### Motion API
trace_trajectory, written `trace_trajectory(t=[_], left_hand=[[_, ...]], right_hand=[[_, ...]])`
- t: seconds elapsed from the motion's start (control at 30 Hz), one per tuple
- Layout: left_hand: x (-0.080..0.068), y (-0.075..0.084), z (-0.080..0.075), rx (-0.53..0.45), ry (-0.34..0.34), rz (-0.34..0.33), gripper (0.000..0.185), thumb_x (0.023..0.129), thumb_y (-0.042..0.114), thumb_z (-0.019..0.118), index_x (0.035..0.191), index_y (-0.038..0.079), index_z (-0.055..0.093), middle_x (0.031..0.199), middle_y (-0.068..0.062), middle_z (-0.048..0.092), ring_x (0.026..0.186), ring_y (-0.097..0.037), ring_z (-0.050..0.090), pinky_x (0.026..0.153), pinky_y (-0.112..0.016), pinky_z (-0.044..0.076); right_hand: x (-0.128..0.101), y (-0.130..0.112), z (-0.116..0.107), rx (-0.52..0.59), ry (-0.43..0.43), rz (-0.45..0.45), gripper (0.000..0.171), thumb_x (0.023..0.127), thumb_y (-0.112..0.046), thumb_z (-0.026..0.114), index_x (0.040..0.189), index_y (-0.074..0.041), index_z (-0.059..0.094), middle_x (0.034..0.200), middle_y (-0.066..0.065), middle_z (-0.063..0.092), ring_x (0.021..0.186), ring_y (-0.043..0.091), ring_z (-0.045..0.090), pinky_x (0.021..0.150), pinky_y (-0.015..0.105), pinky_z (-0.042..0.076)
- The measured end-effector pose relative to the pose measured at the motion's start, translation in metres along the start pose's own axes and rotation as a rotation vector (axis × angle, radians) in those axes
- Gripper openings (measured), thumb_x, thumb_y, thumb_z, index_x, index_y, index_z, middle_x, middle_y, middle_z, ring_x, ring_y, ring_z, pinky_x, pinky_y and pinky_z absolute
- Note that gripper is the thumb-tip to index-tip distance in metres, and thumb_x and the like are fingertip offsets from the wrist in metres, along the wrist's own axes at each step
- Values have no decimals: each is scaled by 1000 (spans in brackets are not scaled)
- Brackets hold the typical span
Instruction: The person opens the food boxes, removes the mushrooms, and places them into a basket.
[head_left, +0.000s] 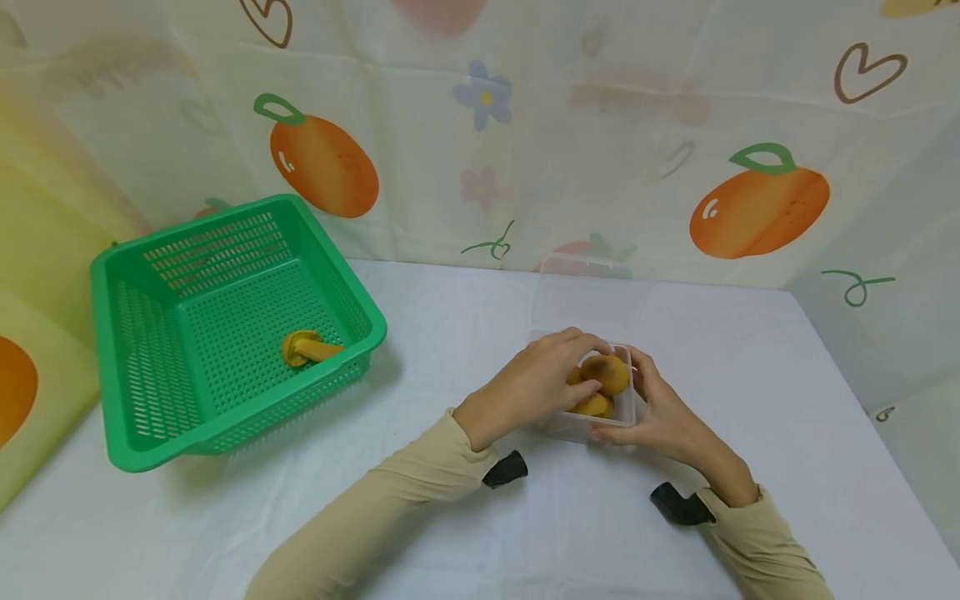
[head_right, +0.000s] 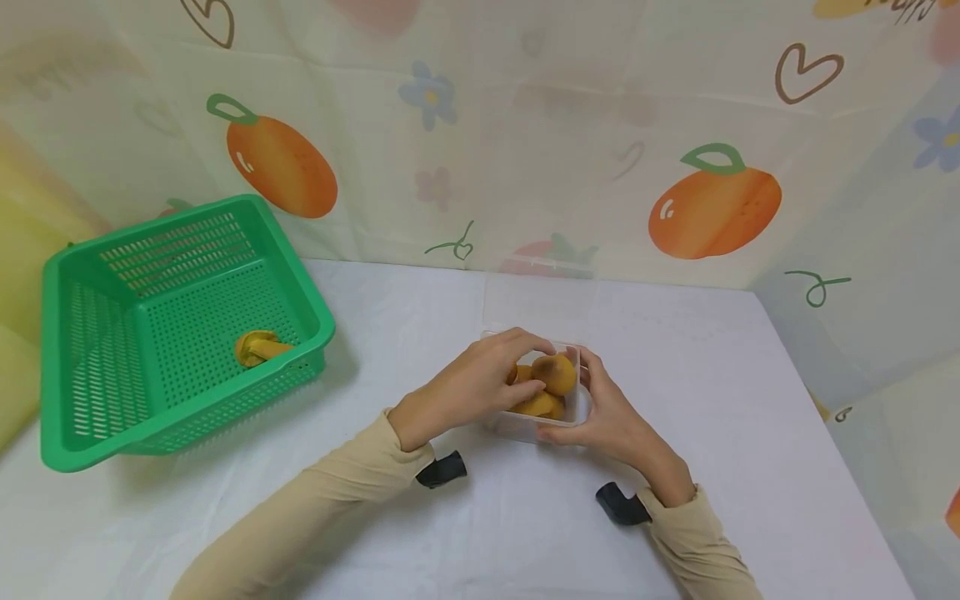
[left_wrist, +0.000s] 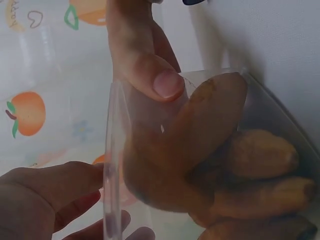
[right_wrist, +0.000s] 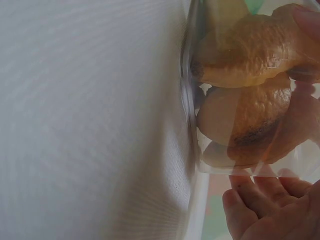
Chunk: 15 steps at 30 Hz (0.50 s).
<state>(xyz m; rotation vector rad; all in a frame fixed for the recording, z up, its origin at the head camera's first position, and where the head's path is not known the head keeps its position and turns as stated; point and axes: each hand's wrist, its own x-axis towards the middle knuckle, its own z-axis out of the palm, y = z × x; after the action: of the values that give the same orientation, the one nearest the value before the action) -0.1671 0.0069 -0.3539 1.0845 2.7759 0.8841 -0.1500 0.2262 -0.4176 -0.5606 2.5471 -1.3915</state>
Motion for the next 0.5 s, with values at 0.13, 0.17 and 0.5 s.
trace_trajectory(t=[0.13,0.17,0.5], left_hand=[[5,2,5,19,-25,-11,39,95,21,68,132,13,60,127,-1,63,113,-14,61,96,-24,50],[6,2,6,17,-31,-12,40,95,21,68,133,13,59,128,-1,63,114,-14,61,98,-24,50],[14,10,12,66,-59,-46,42,93,26,71,132,16,60,125,0,63,107,-13,61,85,-22,52]], right_hand=[[0,1,0,14,-3,-3,105,74,-19,88,151,-4,18,158,20,24,148,44,22,115,70,18],[0,1,0,18,-4,-3,105,74,-18,88,151,-5,18,157,20,25,148,43,22,115,70,17],[0,2,0,26,-7,-6,104,75,-18,87,151,-5,17,156,17,28,147,42,23,114,72,17]])
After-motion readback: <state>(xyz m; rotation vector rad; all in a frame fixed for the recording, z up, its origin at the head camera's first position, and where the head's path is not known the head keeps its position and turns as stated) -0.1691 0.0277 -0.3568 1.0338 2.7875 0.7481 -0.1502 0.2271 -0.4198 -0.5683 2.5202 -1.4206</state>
